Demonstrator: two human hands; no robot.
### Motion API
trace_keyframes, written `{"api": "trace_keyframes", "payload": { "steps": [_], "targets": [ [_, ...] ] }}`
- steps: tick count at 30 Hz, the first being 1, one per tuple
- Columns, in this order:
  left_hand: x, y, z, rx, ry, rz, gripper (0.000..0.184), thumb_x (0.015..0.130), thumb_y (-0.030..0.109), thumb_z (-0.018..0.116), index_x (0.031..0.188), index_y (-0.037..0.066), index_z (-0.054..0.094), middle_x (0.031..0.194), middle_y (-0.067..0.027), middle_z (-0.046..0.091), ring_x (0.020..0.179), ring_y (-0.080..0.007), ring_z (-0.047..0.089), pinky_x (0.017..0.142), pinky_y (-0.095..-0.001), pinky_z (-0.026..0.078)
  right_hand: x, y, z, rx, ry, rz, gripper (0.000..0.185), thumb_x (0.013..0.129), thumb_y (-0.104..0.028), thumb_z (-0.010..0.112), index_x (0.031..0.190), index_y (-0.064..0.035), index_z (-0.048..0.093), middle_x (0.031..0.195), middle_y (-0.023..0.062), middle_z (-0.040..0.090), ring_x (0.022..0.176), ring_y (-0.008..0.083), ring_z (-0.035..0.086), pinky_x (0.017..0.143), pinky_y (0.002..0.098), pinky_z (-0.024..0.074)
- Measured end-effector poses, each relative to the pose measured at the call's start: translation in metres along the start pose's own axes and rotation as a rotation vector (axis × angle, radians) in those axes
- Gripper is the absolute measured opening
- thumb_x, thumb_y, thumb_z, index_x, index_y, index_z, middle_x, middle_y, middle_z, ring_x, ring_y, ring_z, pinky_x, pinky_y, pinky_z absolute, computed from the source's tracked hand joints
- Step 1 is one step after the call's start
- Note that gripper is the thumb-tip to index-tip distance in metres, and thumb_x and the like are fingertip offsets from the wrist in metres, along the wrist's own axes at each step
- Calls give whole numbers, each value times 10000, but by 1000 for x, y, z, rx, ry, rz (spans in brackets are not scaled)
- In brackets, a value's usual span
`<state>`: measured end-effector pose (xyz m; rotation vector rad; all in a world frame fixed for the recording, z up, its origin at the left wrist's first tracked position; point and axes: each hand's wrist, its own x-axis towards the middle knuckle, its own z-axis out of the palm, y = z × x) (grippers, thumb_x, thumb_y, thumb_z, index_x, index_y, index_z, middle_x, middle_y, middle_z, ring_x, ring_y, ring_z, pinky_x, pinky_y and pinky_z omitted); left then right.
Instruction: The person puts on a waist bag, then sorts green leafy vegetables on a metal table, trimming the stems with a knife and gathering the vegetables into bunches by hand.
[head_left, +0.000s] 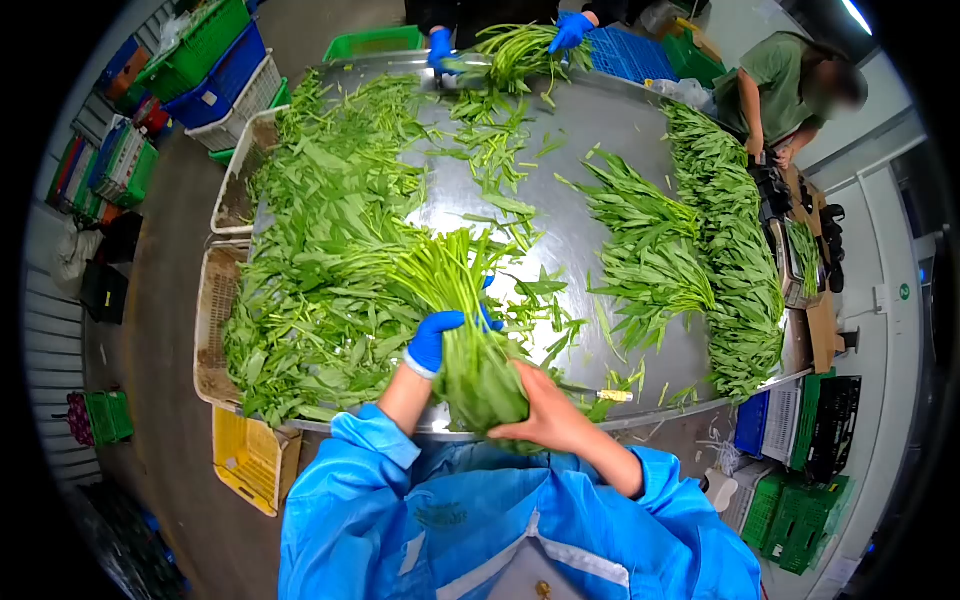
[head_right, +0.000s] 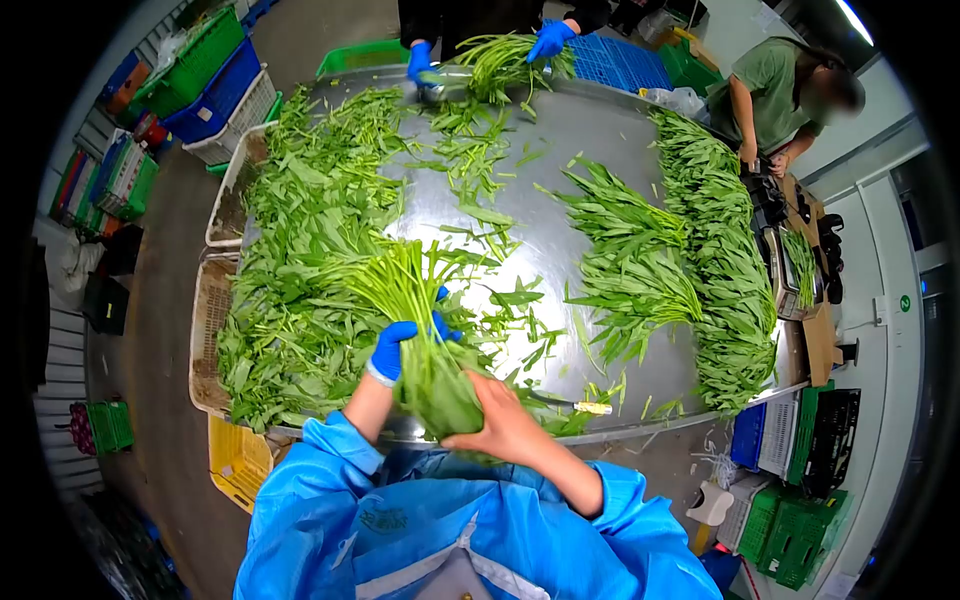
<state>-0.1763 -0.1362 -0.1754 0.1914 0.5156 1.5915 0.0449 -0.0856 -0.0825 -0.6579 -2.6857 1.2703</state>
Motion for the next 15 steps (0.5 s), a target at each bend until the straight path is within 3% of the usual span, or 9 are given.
{"api": "trace_keyframes", "payload": {
  "steps": [2,3,5,7,8,10,11,13,15],
  "targets": [
    [-5,33,-6,70,-57,-38,840,757,266,619,1466,-32,280,885,-75,566,849,-212,566,1020,-474,411,-1,11,-22,122,-37,-9,927,692,-413,841,1389,0,390,1436,233,398,1298,360,441,1066,409,384],
    [-7,46,-13,109,-29,-64,825,749,270,615,1445,-48,307,864,-83,568,812,-211,566,966,-444,435,1,3,-40,273,50,67,815,719,-343,834,1354,-10,448,1391,205,466,1258,363,482,1040,416,409],
    [-15,74,5,245,77,-131,797,741,268,615,1420,-50,344,837,-94,568,773,-217,564,918,-427,443,-4,22,-55,3,316,113,668,757,-250,806,1304,-16,502,1320,187,537,1207,369,523,1006,422,437],
    [-14,76,-10,306,-20,-194,755,748,266,583,1394,-65,375,850,-128,596,765,-251,571,880,-444,452,-2,16,-74,-121,445,-20,572,774,-204,782,1255,-13,539,1250,177,587,1153,375,555,987,429,450],
    [-15,70,-9,300,-39,-236,752,753,265,577,1397,-67,374,862,-134,601,774,-258,576,889,-450,451,-3,14,-73,-103,382,-38,509,799,-147,719,1262,-34,540,1300,163,554,1170,346,547,971,437,464],
    [-22,54,1,320,-60,-301,761,756,274,572,1404,-70,368,914,-164,620,855,-291,604,928,-478,452,3,3,-76,-485,266,-333,476,837,-157,651,1288,-65,531,1348,136,527,1223,289,525,1010,404,439],
    [-21,45,-3,306,-102,-397,713,782,207,560,1414,-61,365,1011,-185,645,1008,-307,617,982,-461,452,7,-3,-76,-674,204,-474,462,856,-163,617,1301,-80,527,1372,123,513,1249,261,513,1029,387,427],
    [-18,19,-7,580,-13,-507,543,896,180,541,1398,0,438,1309,-131,568,1139,-246,589,1001,-392,457,12,-11,-71,-996,181,-748,488,877,-187,513,1359,-127,466,1417,91,474,1301,231,465,1110,378,343],
    [-11,-10,2,826,-232,-610,561,863,226,674,1352,15,498,1337,-123,552,1212,-217,535,1043,-380,428,24,5,-69,-1046,90,-845,540,876,-210,498,1402,-143,399,1440,118,438,1331,247,426,1156,373,273]
  ]
}}
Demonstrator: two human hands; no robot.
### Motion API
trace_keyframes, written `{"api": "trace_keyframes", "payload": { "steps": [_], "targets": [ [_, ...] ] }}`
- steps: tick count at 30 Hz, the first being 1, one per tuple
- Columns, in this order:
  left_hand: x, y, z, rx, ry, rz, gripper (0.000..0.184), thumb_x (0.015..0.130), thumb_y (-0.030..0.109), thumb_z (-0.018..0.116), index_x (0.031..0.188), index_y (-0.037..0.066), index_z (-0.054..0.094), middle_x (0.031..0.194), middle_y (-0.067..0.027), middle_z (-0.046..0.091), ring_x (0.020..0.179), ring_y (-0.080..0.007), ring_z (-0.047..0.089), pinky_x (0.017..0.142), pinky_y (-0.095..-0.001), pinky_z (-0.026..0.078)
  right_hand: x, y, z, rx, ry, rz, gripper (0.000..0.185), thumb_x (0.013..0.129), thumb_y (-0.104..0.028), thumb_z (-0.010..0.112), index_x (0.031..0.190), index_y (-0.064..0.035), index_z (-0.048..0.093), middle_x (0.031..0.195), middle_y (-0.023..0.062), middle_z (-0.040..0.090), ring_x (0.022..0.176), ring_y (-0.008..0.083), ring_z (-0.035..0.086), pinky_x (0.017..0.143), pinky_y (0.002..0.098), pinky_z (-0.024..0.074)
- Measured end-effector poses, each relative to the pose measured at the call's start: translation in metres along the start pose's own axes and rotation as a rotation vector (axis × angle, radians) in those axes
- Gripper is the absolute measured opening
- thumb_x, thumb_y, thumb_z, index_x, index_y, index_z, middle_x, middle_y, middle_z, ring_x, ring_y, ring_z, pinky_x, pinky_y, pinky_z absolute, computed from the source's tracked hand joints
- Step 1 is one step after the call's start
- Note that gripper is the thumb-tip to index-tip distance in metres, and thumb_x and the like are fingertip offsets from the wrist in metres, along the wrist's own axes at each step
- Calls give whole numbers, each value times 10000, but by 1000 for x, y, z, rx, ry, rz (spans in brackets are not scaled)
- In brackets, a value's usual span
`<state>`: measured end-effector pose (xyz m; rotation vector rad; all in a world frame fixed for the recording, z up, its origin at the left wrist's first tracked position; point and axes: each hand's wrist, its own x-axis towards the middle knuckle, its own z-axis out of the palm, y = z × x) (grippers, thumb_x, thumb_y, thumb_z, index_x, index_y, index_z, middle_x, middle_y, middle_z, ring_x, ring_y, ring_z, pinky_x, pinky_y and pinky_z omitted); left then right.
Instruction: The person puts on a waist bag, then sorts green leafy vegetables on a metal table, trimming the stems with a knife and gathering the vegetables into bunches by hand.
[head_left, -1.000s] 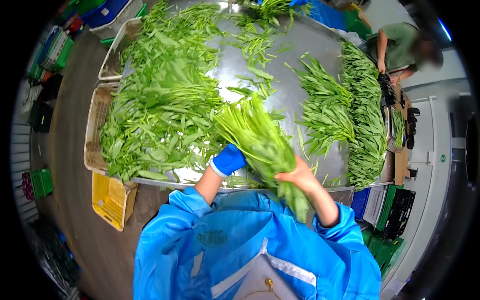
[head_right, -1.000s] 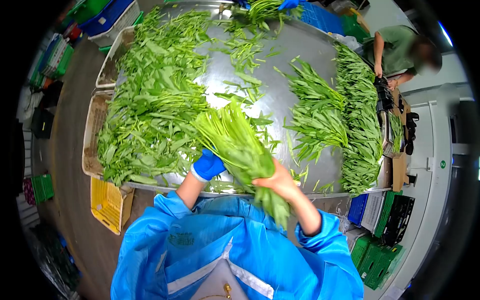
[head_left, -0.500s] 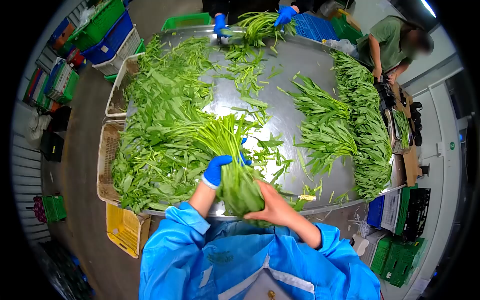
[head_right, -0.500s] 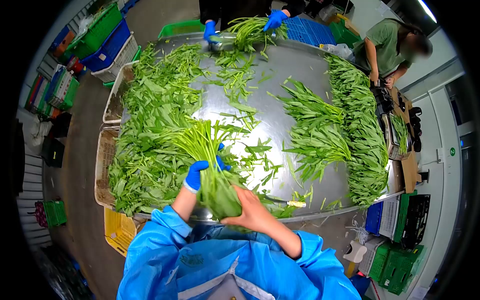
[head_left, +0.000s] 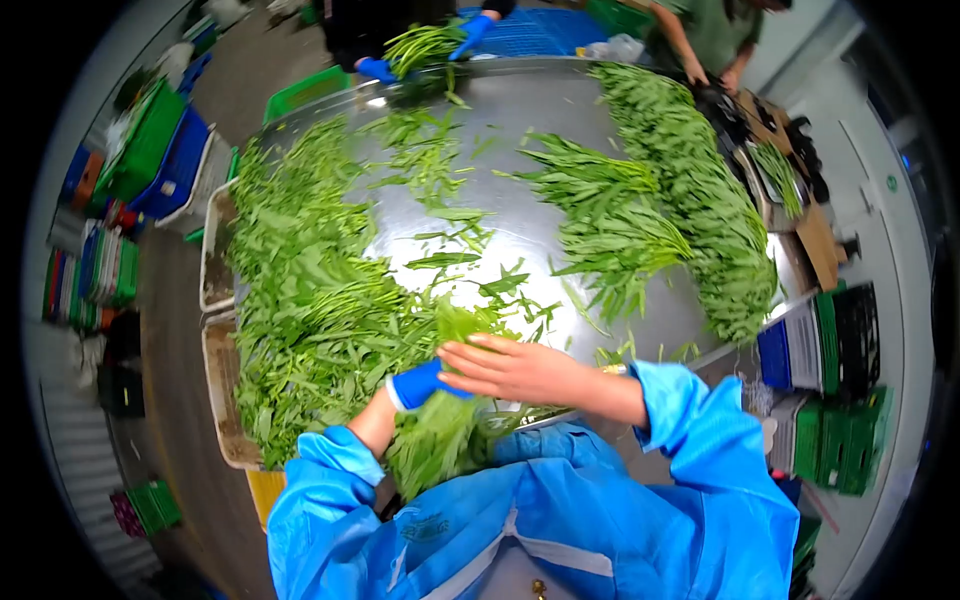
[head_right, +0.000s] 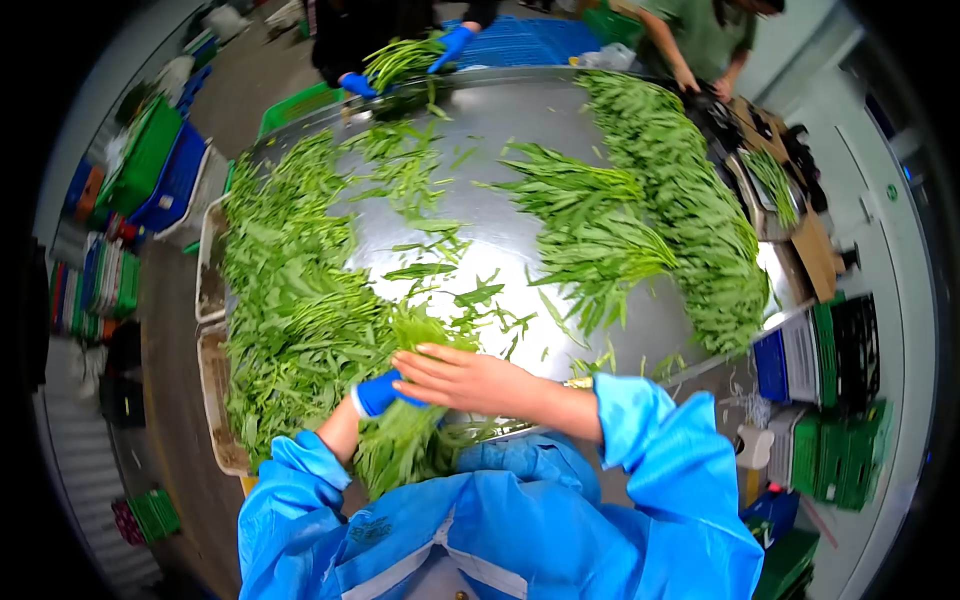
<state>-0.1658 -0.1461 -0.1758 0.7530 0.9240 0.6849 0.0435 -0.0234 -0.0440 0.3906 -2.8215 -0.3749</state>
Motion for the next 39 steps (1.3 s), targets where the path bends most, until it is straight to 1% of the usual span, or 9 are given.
{"api": "trace_keyframes", "payload": {
  "steps": [9,13,17,22,29,30,32,34,39],
  "targets": [
    [24,44,47,381,-78,-169,720,852,271,735,1432,17,392,1424,-126,468,1304,-219,431,1099,-352,333,-73,-12,63,486,-84,271,382,749,-150,654,1116,-77,575,772,49,593,707,263,584,696,379,485],
    [-2,52,-46,247,766,409,394,884,130,663,1244,-1,571,1197,-122,618,1104,-223,580,997,-340,450,-113,5,16,1081,-516,987,482,701,-98,702,1160,-38,569,841,100,651,759,259,635,701,381,512],
    [-21,9,-70,159,952,248,268,930,187,580,1141,31,633,1031,-59,660,927,-129,617,883,-290,494,-129,-25,1,2600,372,1135,512,686,-25,696,1177,-7,550,937,133,665,852,236,658,780,387,541],
    [29,0,62,203,1,-50,403,964,288,562,1239,-3,604,1199,-100,640,1061,-207,622,936,-319,483,-118,-17,38,2370,486,1434,418,716,-22,651,1125,19,573,891,138,673,801,249,668,783,377,541],
    [78,12,102,-230,173,287,587,916,388,591,1336,-10,492,1190,-69,585,1101,-194,571,960,-328,432,-105,-44,45,2634,443,1471,434,856,-179,648,1239,2,549,1086,171,666,971,278,662,873,405,524],
    [84,-46,66,704,227,302,464,946,248,549,1334,-2,500,1269,-84,570,1106,-206,585,935,-331,460,-108,-56,69,2716,376,1520,456,880,-215,638,1268,1,533,1128,177,656,1016,285,656,893,414,517],
    [103,-9,97,-276,405,-292,389,950,186,511,1293,6,543,1220,-132,611,1099,-248,589,919,-335,486,-121,-84,122,2838,222,1599,402,924,-291,609,1235,-38,581,1199,131,646,1070,254,640,936,363,486],
    [124,-110,66,-401,317,-146,365,932,145,518,1267,3,555,1224,-138,619,1052,-259,621,929,-363,498,-123,-111,146,2145,-124,2109,502,898,-380,646,1243,-20,580,1169,134,661,1069,219,633,927,333,480],
    [114,-102,72,-1008,235,-213,400,930,268,559,1265,49,569,1169,-119,651,1068,-228,622,898,-375,517,-122,-115,135,1774,29,1552,590,880,-556,592,1117,-19,646,1016,169,684,945,260,656,807,350,493]
  ]
}}
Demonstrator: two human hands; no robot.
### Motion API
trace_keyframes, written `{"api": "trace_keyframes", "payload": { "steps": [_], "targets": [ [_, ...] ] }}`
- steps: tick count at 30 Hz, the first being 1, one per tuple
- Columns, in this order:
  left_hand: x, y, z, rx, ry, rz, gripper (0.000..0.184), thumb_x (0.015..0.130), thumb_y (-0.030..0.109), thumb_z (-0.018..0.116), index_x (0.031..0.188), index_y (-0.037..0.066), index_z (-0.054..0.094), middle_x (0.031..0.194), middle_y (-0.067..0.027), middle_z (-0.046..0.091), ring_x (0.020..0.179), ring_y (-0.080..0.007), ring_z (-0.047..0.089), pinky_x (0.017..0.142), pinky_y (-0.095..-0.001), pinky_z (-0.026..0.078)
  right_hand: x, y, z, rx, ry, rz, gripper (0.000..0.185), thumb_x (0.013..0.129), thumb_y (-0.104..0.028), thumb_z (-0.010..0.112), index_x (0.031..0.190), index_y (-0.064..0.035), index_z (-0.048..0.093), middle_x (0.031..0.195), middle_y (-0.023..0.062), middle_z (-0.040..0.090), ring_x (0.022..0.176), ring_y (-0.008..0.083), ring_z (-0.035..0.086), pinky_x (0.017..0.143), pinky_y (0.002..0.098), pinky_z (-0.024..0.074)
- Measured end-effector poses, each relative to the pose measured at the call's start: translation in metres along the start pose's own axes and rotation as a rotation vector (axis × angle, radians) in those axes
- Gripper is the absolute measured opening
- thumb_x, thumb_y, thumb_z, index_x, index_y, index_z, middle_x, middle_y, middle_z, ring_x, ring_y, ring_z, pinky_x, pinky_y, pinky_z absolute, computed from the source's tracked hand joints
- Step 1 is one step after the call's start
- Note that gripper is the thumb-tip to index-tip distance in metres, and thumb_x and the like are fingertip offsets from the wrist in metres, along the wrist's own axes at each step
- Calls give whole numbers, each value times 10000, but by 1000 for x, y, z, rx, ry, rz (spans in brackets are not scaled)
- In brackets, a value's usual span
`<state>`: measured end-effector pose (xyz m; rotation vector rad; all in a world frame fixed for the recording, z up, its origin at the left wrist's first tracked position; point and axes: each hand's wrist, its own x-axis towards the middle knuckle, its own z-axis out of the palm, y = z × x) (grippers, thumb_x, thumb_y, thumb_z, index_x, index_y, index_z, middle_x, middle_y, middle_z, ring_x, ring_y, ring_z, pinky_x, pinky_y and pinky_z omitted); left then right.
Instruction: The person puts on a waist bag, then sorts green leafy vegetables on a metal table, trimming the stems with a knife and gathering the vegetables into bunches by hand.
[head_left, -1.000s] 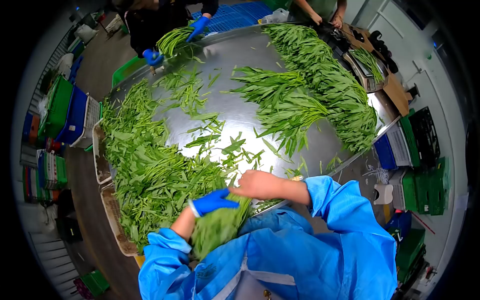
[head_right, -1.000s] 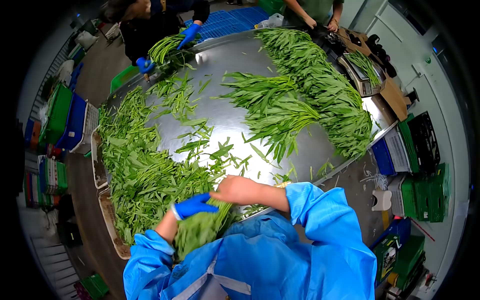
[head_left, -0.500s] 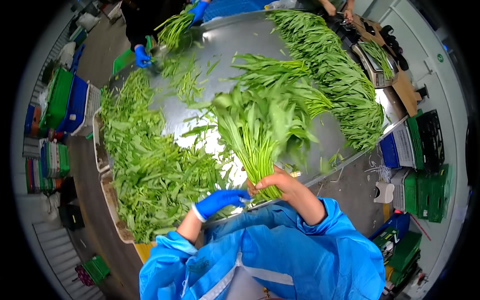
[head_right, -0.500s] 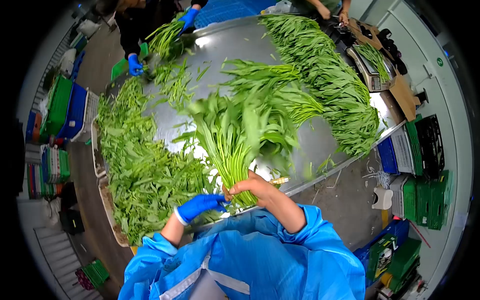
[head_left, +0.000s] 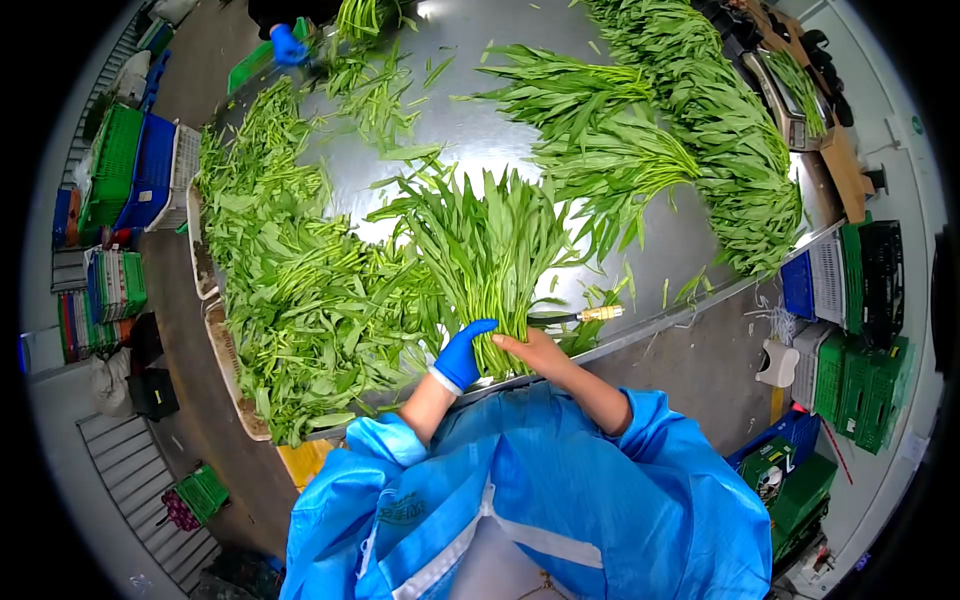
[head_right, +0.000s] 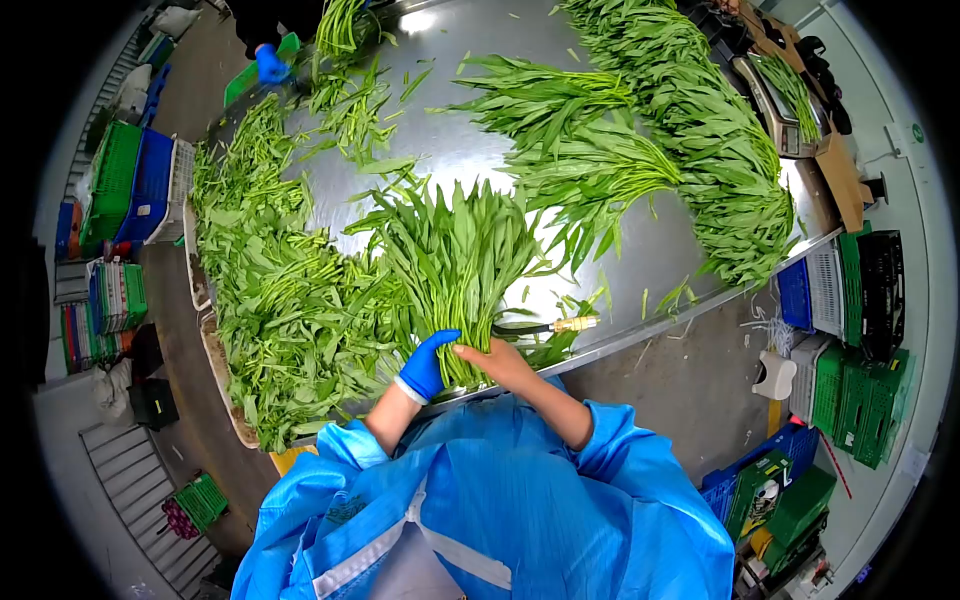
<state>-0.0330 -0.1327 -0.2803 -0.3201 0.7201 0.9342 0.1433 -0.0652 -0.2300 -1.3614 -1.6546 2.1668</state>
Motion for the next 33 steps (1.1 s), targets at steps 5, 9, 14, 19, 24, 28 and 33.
{"api": "trace_keyframes", "payload": {
  "steps": [5,9,14,19,24,28,33],
  "targets": [
    [-6,-23,14,437,131,233,418,973,344,485,1318,113,533,1164,-55,644,1050,-199,605,897,-355,498,3,-46,-15,-1005,-1,-83,848,822,-783,412,583,-3,640,569,191,596,555,344,615,527,431,486],
    [-2,-18,10,52,-61,82,403,950,259,496,1299,61,533,1167,-117,643,1071,-262,616,944,-400,488,-9,-63,-29,-1081,187,-249,831,786,-803,431,535,-34,623,480,140,541,466,314,576,452,425,444],
    [-15,-5,54,-113,-84,22,360,907,179,547,1231,23,560,1137,-152,658,1059,-296,633,947,-434,502,-3,-64,-31,-610,546,-284,505,764,-547,715,724,-48,643,596,89,595,519,280,584,495,399,451],
    [3,-13,28,-176,-65,-26,341,920,166,546,1230,25,561,1132,-143,659,1024,-283,646,921,-413,516,24,-39,-20,-454,477,-265,299,786,-290,763,892,-37,645,635,89,577,545,229,560,528,343,454],
    [-7,-10,46,-191,-70,53,364,942,207,539,1250,12,548,1135,-150,655,1031,-288,643,921,-414,511,2,-32,-19,187,444,-248,138,881,-113,669,948,-26,586,757,-5,573,628,43,494,548,214,403],
    [-9,-8,58,-191,-170,41,389,959,244,518,1274,17,531,1162,-158,638,1049,-291,629,922,-410,505,-9,-28,-19,502,288,-291,162,936,-78,576,1075,-19,515,858,26,604,690,58,485,636,208,402],
    [-7,-8,65,-194,-114,67,406,971,281,508,1292,32,528,1166,-156,634,1062,-285,622,931,-413,501,-12,-33,-19,598,245,-325,219,914,-68,597,1101,-27,490,916,85,629,746,102,536,703,236,432]
  ]
}}
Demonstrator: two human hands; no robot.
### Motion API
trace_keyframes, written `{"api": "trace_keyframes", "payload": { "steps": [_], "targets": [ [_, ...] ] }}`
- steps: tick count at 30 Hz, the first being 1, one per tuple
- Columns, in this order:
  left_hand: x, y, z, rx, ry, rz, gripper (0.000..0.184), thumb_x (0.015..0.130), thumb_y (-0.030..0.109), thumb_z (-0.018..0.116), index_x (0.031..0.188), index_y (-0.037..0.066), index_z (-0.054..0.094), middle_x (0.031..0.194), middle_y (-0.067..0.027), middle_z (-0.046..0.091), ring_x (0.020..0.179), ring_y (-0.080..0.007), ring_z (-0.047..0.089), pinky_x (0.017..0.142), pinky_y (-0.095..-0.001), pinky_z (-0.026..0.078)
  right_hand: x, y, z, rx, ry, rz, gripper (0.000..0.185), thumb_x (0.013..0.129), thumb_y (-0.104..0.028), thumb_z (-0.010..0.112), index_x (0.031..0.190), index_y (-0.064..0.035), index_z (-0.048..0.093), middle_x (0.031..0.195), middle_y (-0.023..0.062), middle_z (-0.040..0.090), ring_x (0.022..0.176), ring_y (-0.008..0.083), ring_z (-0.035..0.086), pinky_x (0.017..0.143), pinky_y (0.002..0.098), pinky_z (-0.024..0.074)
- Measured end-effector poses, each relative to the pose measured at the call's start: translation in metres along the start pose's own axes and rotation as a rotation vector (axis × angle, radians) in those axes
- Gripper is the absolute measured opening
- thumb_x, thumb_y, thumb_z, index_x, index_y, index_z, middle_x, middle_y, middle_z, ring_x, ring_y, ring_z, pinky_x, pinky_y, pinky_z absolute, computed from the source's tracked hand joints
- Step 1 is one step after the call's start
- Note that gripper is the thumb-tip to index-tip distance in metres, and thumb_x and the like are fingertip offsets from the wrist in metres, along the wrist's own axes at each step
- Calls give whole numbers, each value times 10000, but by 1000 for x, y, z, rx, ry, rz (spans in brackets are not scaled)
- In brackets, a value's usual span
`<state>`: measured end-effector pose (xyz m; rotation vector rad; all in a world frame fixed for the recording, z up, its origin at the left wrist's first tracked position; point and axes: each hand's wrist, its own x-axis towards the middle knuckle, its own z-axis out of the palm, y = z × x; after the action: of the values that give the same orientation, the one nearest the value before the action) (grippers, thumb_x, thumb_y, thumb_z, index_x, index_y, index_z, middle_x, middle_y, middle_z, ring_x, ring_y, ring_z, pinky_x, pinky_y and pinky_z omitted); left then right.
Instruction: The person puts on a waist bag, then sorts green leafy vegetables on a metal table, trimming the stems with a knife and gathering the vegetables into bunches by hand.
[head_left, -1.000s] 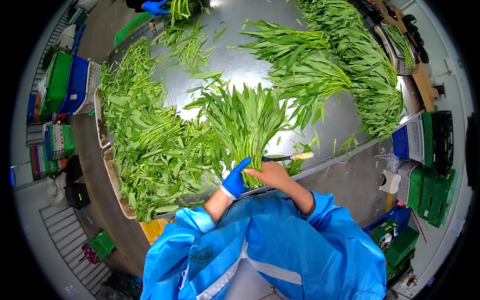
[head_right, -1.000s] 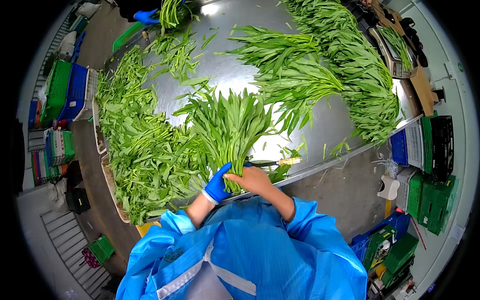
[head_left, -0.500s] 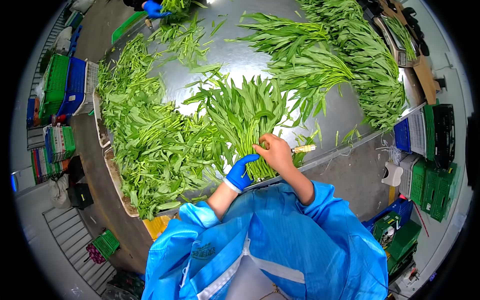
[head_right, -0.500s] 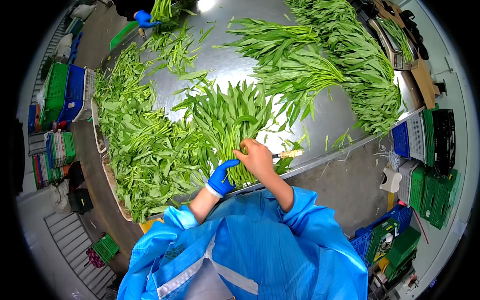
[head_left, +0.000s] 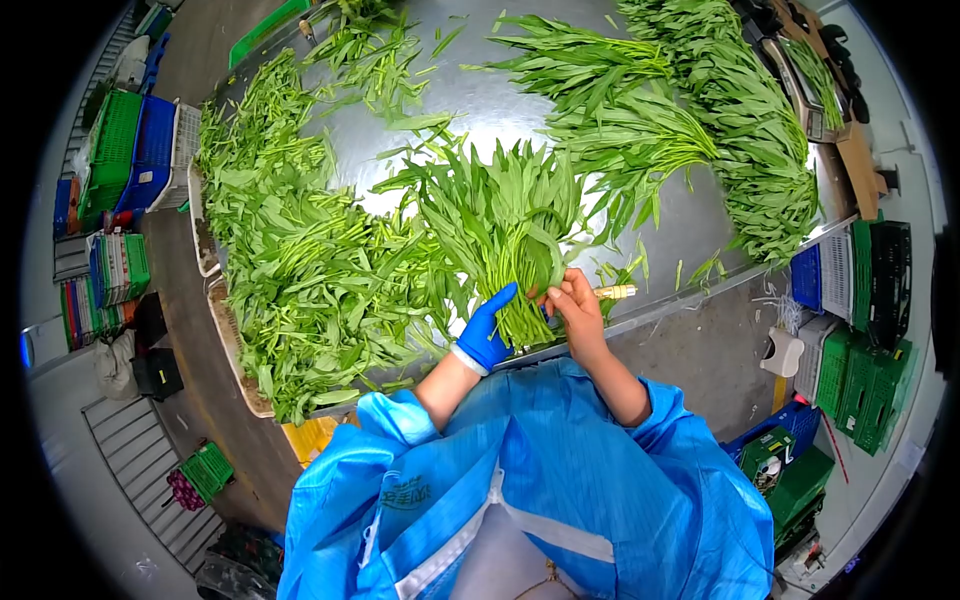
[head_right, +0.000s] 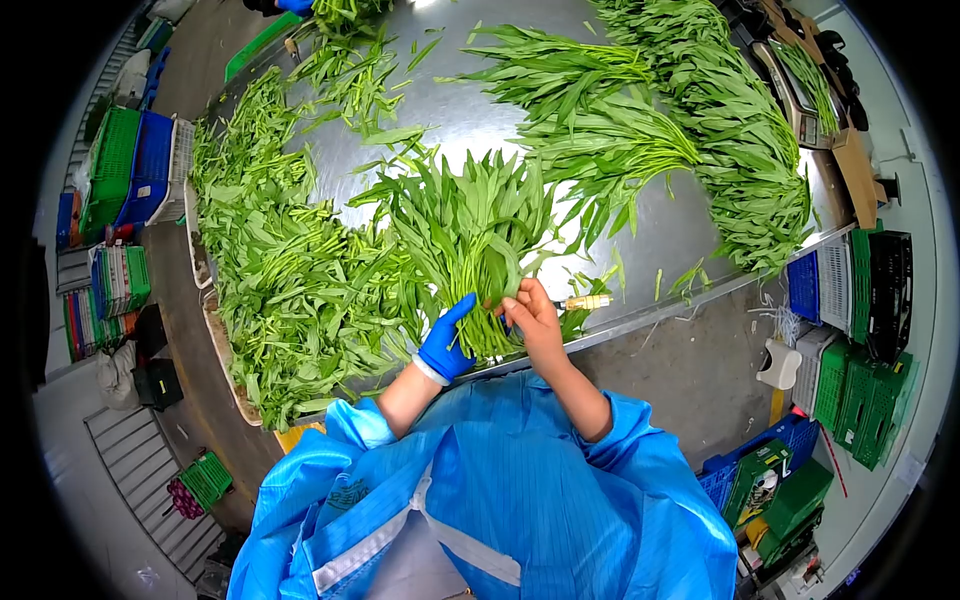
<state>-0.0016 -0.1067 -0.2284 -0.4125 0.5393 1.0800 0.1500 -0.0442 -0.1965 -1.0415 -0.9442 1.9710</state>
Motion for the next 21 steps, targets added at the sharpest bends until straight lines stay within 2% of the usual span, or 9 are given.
{"api": "trace_keyframes", "payload": {
  "steps": [2,3,6,7,9,13,16,19,21],
  "targets": [
    [2,0,3,-25,37,-16,418,977,301,506,1297,34,526,1164,-151,636,1071,-283,620,939,-411,500,-4,-1,3,-126,-33,-36,234,894,-85,631,1081,-34,501,932,67,634,766,98,543,700,244,437],
    [5,1,-8,5,-8,-55,411,988,312,500,1287,34,537,1180,-145,632,1097,-263,613,960,-390,493,-7,-13,-1,-650,-95,29,224,849,-109,685,1005,-39,540,938,69,638,789,169,574,697,315,468],
    [22,1,-46,599,-251,214,374,986,273,508,1274,39,551,1188,-124,634,1083,-236,616,952,-359,495,-3,-13,10,-997,-296,-755,200,798,-108,702,931,-36,571,898,88,618,791,270,579,677,396,476],
    [23,3,-47,995,-406,427,300,976,211,521,1225,56,583,1157,-95,643,1040,-211,621,921,-335,501,-4,-24,15,-1015,-397,-698,191,763,-96,689,904,-31,577,867,119,592,778,351,557,679,445,471],
    [16,5,-48,757,-348,312,255,967,172,524,1186,62,595,1130,-84,646,1022,-207,623,910,-327,502,-1,-27,16,-974,-436,-637,198,757,-88,678,921,-32,582,857,114,592,776,342,560,674,438,468],
    [13,8,-44,910,-297,267,213,924,112,567,1131,83,610,1080,-98,653,1010,-213,627,904,-334,503,0,-24,13,-919,-483,-528,187,770,-78,665,933,-18,596,890,120,611,826,333,572,691,428,472],
    [17,11,-49,959,-237,216,244,900,130,599,1136,73,610,1072,-130,662,978,-235,640,883,-353,517,-7,-18,15,-1044,-341,-825,144,800,-34,628,939,-2,612,815,133,622,723,276,613,650,374,503],
    [17,16,-30,436,52,-40,278,884,152,618,1140,45,607,1071,-151,667,937,-257,659,859,-379,535,-40,-33,25,-700,-351,-220,106,865,-36,605,958,9,628,789,123,654,645,208,633,583,333,503],
    [9,19,-8,242,142,-65,297,864,126,634,1142,26,601,1013,-131,676,882,-274,676,833,-413,553,-56,-71,32,-100,-168,-64,107,881,-31,589,965,23,628,792,108,669,613,149,624,532,292,492]
  ]
}}
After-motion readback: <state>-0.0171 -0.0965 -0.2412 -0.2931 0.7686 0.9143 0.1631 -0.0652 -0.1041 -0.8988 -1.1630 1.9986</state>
